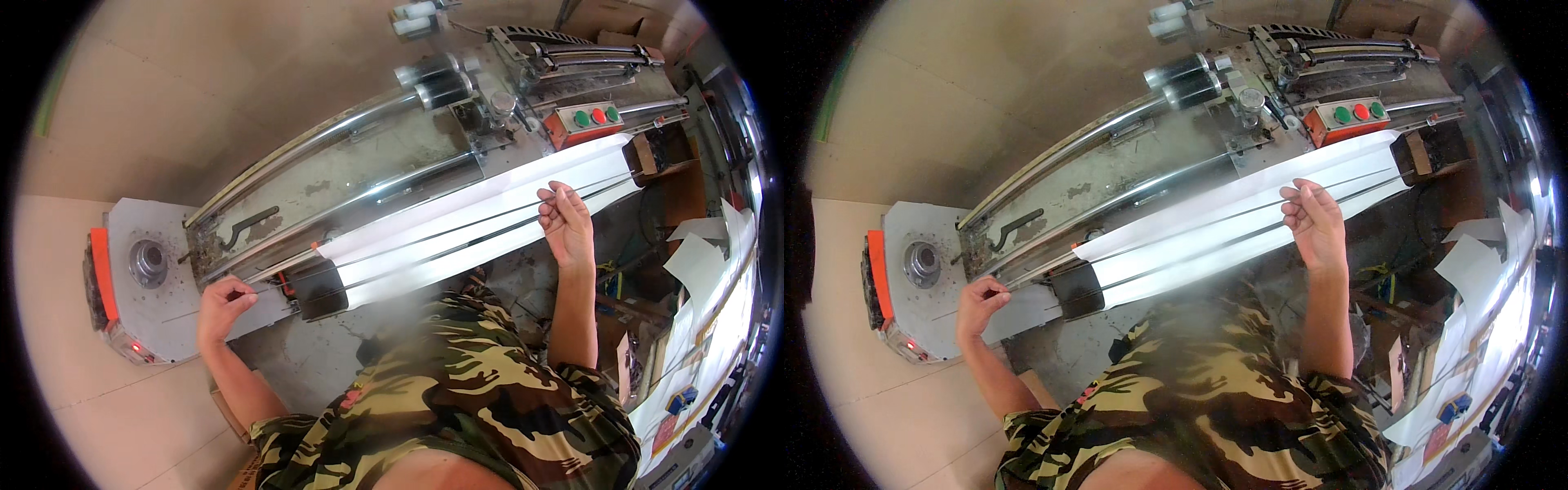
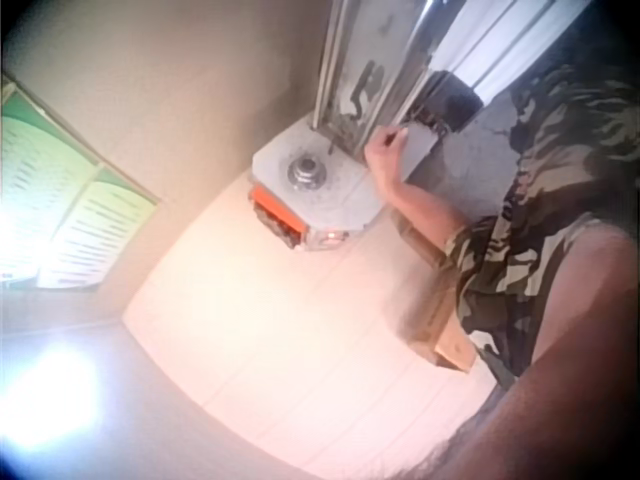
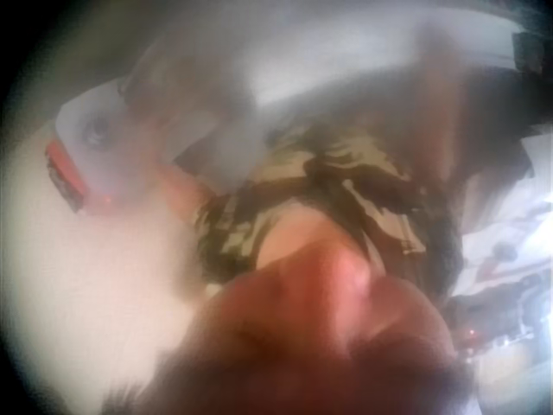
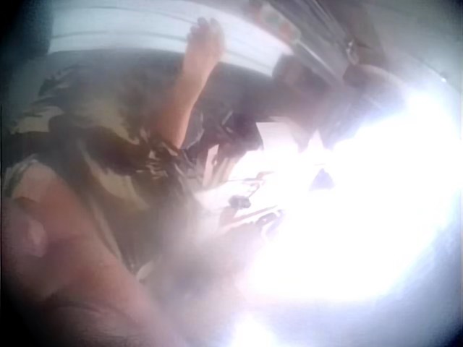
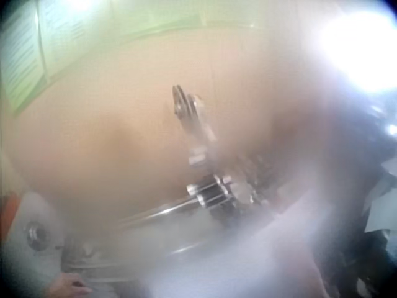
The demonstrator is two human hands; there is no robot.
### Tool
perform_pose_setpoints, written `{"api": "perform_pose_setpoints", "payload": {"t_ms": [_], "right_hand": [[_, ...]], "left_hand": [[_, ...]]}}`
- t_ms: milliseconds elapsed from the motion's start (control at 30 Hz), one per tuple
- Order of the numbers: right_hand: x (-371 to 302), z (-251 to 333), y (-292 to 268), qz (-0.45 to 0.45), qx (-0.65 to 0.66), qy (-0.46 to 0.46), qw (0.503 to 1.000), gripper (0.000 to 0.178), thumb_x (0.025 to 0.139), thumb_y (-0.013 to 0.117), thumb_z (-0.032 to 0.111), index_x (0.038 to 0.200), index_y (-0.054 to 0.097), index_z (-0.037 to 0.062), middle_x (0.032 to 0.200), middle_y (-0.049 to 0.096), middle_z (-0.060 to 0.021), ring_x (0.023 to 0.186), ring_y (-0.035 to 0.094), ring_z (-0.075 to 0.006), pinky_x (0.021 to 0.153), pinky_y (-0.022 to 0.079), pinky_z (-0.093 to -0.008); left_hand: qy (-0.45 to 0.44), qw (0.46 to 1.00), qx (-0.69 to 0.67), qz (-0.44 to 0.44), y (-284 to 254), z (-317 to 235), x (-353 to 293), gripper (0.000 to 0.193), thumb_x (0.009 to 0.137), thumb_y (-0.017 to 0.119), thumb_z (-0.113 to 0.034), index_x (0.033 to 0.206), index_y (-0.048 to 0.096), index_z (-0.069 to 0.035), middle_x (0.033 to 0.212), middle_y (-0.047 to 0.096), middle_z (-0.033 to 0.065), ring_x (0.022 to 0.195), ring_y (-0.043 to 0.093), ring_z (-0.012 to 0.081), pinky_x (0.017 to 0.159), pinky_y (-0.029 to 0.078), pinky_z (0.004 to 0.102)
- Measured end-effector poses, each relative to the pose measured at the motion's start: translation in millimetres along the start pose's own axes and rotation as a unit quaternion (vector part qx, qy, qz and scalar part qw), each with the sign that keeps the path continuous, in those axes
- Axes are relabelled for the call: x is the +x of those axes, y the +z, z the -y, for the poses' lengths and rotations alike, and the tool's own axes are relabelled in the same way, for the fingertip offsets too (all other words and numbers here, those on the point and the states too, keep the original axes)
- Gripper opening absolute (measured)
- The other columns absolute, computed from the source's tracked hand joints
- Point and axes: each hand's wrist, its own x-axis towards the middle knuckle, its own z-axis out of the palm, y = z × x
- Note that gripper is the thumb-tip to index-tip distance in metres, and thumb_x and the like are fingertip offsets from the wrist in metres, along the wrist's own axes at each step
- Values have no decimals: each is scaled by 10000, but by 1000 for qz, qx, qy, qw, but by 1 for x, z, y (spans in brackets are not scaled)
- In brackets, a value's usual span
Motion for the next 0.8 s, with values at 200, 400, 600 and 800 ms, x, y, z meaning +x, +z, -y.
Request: {"api": "perform_pose_setpoints", "payload": {"t_ms": [200,400,600,800], "right_hand": [[-3,-2,6,2,-2,4,1000,230,1038,570,159,1200,585,-4,1020,707,-125,806,668,-140,688,537,-256],[-5,-10,16,1,-6,11,1000,221,1039,562,143,1200,588,-5,1017,713,-136,793,677,-149,676,547,-258],[-7,-18,23,12,-9,17,1000,217,1035,570,141,1199,591,1,1022,717,-141,795,684,-155,677,552,-260],[-10,-24,30,17,-16,20,1000,222,1033,572,142,1207,590,5,1028,716,-143,804,682,-155,685,551,-258]], "left_hand": [[-3,1000,-14,3,3,7,2,104,757,770,39,809,683,16,787,607,5,728,582,80,658,461,232],[-10,1000,-17,9,10,8,5,126,748,776,35,797,665,3,770,622,-6,712,574,70,649,460,237],[2,999,-30,17,16,28,14,144,748,782,32,780,648,-7,780,641,0,709,568,69,648,462,248],[14,999,-27,31,19,29,18,146,749,785,25,767,646,-14,789,653,14,709,572,72,644,463,249]]}}
